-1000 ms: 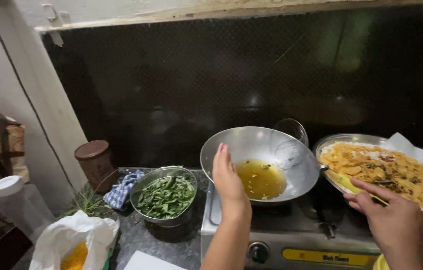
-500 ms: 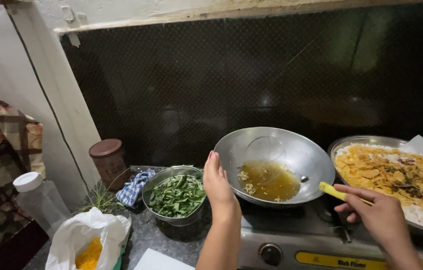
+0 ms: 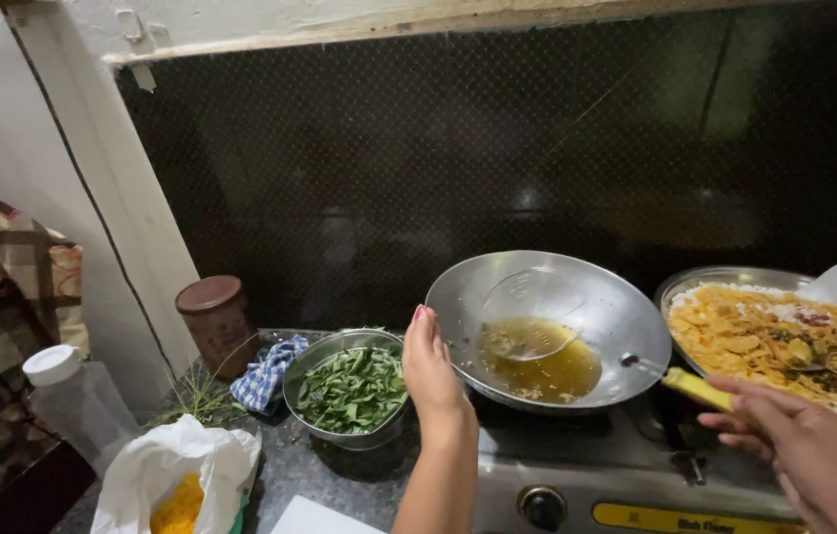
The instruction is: Frying ingredients in a pan and mixing them into a larger bowl of food.
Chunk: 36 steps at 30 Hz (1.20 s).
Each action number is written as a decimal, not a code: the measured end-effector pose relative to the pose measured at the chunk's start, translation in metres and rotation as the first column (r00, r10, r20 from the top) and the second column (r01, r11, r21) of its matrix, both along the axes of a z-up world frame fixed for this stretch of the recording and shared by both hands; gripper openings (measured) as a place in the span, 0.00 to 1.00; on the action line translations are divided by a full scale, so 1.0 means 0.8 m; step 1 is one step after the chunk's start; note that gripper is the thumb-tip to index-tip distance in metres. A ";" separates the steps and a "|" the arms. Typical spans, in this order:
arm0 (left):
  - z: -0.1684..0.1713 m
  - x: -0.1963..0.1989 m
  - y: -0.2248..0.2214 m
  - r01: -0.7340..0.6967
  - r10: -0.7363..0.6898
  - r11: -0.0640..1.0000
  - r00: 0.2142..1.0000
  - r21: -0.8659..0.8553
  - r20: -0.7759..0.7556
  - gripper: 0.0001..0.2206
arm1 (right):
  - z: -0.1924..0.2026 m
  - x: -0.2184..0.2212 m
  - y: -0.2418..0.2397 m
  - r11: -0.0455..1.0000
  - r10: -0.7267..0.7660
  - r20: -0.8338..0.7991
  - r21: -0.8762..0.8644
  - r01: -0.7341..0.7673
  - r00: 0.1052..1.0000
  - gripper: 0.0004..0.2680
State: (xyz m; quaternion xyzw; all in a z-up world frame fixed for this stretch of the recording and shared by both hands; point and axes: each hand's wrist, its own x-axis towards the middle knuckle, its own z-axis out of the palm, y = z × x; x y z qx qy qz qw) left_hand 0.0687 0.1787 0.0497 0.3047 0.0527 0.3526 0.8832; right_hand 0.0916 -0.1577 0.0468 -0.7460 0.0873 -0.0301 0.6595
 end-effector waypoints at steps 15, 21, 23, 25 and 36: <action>0.003 -0.014 0.011 -0.015 0.016 0.999 1.000 -0.044 0.019 0.28 | 0.020 0.008 0.015 0.956 0.054 -0.022 -0.288 -0.058 0.998 0.12; 0.005 -0.018 0.014 -0.056 0.055 0.998 0.998 -0.020 -0.029 0.28 | -0.021 0.027 -0.023 0.993 0.101 -0.072 -0.056 -0.105 0.992 0.14; 0.001 -0.014 0.013 -0.053 0.053 0.998 0.998 -0.029 -0.019 0.28 | -0.016 0.020 -0.022 0.996 0.082 -0.089 -0.026 -0.085 0.993 0.14; 0.003 -0.016 0.011 -0.051 0.051 0.998 0.999 -0.037 -0.007 0.28 | -0.015 0.019 -0.027 0.998 0.065 -0.105 0.004 -0.065 0.992 0.14; 0.002 -0.019 0.014 -0.024 0.023 0.999 0.997 -0.021 -0.076 0.28 | -0.037 0.111 -0.135 0.933 0.104 0.303 -0.359 0.012 0.947 0.13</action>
